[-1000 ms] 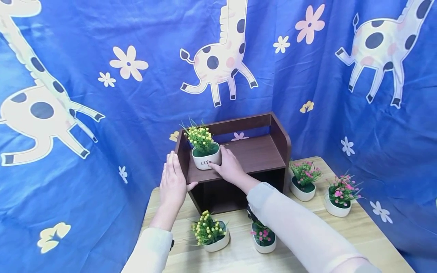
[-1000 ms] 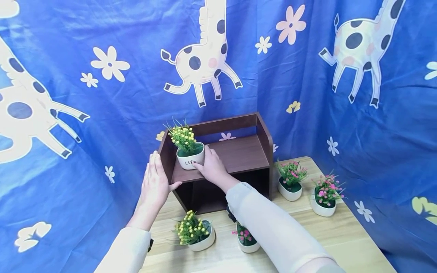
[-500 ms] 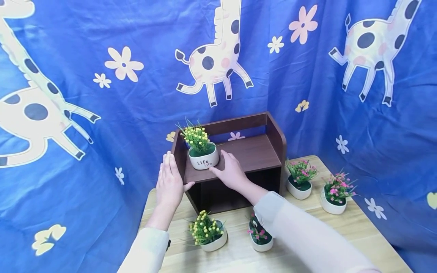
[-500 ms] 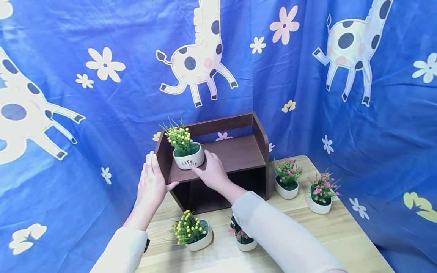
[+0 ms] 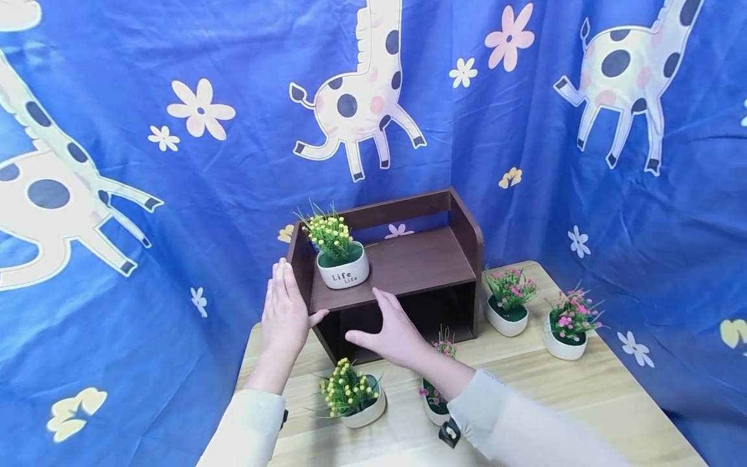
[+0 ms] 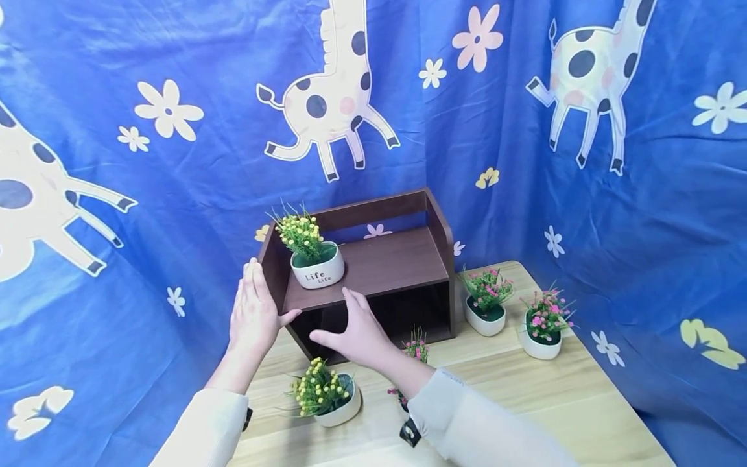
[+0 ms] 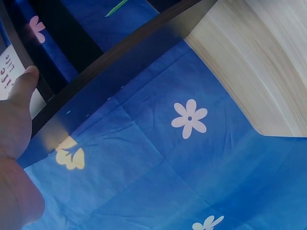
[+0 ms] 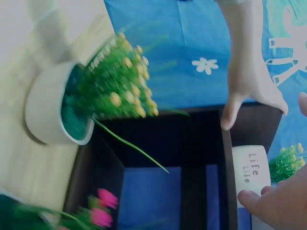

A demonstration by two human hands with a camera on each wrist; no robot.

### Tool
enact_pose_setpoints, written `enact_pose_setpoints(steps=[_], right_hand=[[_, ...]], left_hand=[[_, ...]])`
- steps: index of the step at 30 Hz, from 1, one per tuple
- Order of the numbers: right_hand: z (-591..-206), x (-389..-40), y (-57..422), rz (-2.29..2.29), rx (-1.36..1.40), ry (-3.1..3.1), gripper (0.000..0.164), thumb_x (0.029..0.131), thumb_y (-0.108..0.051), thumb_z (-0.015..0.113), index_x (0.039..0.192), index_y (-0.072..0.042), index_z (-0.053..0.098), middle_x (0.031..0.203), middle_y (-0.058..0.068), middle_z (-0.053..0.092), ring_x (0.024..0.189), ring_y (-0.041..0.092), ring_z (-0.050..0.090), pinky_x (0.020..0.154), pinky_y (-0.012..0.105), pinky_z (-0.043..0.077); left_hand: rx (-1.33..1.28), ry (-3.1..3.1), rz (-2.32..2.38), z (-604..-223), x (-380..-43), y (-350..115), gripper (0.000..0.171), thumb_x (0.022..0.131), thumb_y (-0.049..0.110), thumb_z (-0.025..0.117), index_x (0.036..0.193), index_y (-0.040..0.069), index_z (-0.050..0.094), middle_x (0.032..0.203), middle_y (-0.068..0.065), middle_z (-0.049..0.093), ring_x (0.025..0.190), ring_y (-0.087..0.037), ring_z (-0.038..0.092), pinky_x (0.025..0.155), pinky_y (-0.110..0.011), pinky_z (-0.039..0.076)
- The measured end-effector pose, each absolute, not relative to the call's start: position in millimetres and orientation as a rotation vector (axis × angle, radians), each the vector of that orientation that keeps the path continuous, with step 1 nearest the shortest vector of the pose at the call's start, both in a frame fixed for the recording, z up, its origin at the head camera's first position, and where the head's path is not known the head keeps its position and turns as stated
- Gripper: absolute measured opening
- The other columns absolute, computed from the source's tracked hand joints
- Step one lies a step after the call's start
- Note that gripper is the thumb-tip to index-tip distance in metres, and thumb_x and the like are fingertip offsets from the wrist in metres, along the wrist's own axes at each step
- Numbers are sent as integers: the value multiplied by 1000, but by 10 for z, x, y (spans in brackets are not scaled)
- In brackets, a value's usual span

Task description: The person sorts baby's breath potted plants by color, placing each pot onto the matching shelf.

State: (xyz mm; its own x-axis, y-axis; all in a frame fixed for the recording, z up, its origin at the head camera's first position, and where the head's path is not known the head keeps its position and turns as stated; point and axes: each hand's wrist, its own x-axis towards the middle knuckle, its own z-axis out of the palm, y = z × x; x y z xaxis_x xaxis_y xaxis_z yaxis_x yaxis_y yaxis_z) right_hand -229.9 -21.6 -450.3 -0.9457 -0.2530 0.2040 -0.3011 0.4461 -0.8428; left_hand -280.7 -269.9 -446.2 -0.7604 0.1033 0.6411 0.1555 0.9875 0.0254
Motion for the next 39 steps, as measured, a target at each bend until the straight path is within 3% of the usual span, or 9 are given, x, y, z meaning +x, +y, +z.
enact_pose_setpoints(steps=[8, 15, 21, 30, 39], right_hand=[[-4832, -1947, -156, 1577, 548, -2685, 110, 77, -67, 74, 160, -13, 26, 163, 9, 30, 147, 30, 39, 117, 55, 41], [-5113, -1663, -191, 1652, 536, -2735, 121, 72, -73, 74, 161, -13, 19, 164, 9, 27, 141, 35, 47, 111, 56, 46], [-5267, -1518, -231, 1682, 479, -2755, 120, 73, -66, 78, 161, -11, 18, 163, 13, 27, 133, 36, 54, 104, 62, 49], [-5553, -1386, -247, 1612, 445, -2785, 106, 73, -70, 75, 151, -7, 39, 143, 9, 49, 119, 29, 63, 96, 46, 56], [-5842, -1369, -279, 1594, 419, -2855, 98, 74, -61, 79, 146, -5, 44, 139, 8, 52, 120, 29, 63, 100, 49, 55]], left_hand=[[-168, -2460, -110, -4481, -2798, -2706, 149, 52, 48, 98, 160, 1, 6, 170, -19, 9, 157, -35, 18, 127, -50, 26], [-140, -2471, -112, -4486, -2776, -2719, 150, 52, 47, 98, 160, 1, 6, 170, -17, 8, 157, -35, 18, 127, -51, 26], [-155, -2458, -123, -4497, -2784, -2727, 148, 53, 46, 98, 160, 1, 6, 170, -18, 8, 156, -36, 20, 126, -52, 26], [-164, -2442, -108, -4478, -2785, -2709, 148, 52, 49, 98, 160, 1, 7, 170, -17, 9, 156, -35, 20, 126, -51, 27], [-170, -2432, -112, -4454, -2794, -2680, 148, 51, 46, 99, 159, 0, 9, 170, -18, 10, 156, -36, 21, 126, -52, 27]])
